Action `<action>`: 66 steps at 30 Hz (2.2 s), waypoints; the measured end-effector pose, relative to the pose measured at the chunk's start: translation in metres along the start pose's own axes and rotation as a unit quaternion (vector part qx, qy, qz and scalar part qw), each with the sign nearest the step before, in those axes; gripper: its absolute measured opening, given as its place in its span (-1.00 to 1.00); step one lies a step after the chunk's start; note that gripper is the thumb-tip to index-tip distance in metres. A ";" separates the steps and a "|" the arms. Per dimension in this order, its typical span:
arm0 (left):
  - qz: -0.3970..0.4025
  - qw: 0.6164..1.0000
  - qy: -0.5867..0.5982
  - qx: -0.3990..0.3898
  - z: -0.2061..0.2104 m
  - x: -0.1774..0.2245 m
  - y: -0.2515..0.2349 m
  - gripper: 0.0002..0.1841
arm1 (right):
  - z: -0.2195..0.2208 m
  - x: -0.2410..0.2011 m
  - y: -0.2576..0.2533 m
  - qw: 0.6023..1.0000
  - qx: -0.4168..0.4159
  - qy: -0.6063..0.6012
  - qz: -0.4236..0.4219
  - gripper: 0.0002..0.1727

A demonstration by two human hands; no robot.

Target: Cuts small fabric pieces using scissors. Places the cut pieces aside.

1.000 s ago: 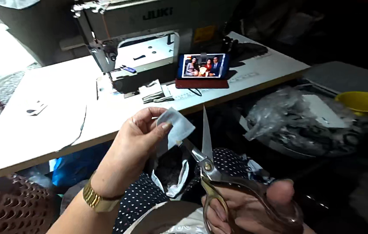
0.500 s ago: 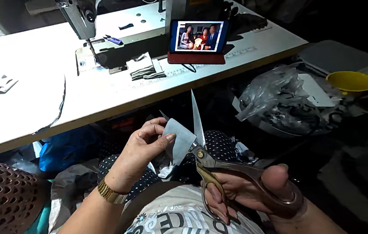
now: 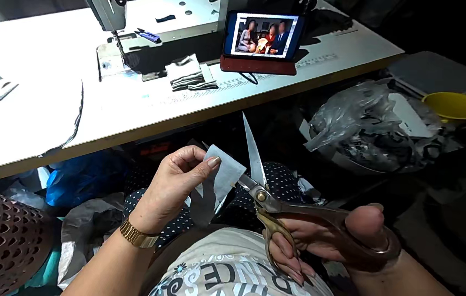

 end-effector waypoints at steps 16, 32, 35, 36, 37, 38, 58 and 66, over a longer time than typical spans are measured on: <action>-0.039 0.999 -0.009 -0.037 0.000 0.001 0.003 -0.96 | -0.001 -0.004 0.001 1.000 0.013 0.013 0.020 -0.04; 0.056 0.990 -0.122 0.042 0.002 0.000 0.011 -0.75 | -0.004 0.002 0.005 0.998 0.047 0.041 -0.011 -0.07; -0.003 0.998 -0.065 0.022 -0.002 -0.003 0.007 -0.60 | -0.003 0.005 0.004 0.998 0.046 0.027 -0.017 -0.12; -0.014 0.998 -0.055 0.005 -0.003 -0.002 0.009 -0.69 | -0.002 0.005 0.004 0.998 0.049 0.021 -0.020 -0.12; -0.019 0.998 -0.060 -0.020 -0.002 -0.001 0.011 -0.81 | -0.001 0.006 0.004 0.998 0.053 0.014 -0.023 -0.13; -0.020 0.997 -0.067 -0.041 -0.002 0.000 0.012 -0.89 | -0.001 0.008 0.004 0.998 0.057 0.008 -0.028 -0.14; 0.135 0.973 -0.167 -0.082 0.010 0.015 0.020 -0.82 | -0.001 0.022 0.012 0.994 0.073 -0.029 -0.073 -0.18; 0.121 0.968 -0.177 -0.130 0.006 0.016 0.023 -0.84 | 0.000 0.019 0.011 0.992 0.096 -0.020 -0.085 -0.26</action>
Point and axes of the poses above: each hand's wrist, its own y-axis away from the middle knuckle, its own z-axis out of the palm, x = y × z, the point moved 4 cm from there along -y, towards the middle knuckle, and after that the axes turned 5 degrees about -x, right-handed, at the moved point
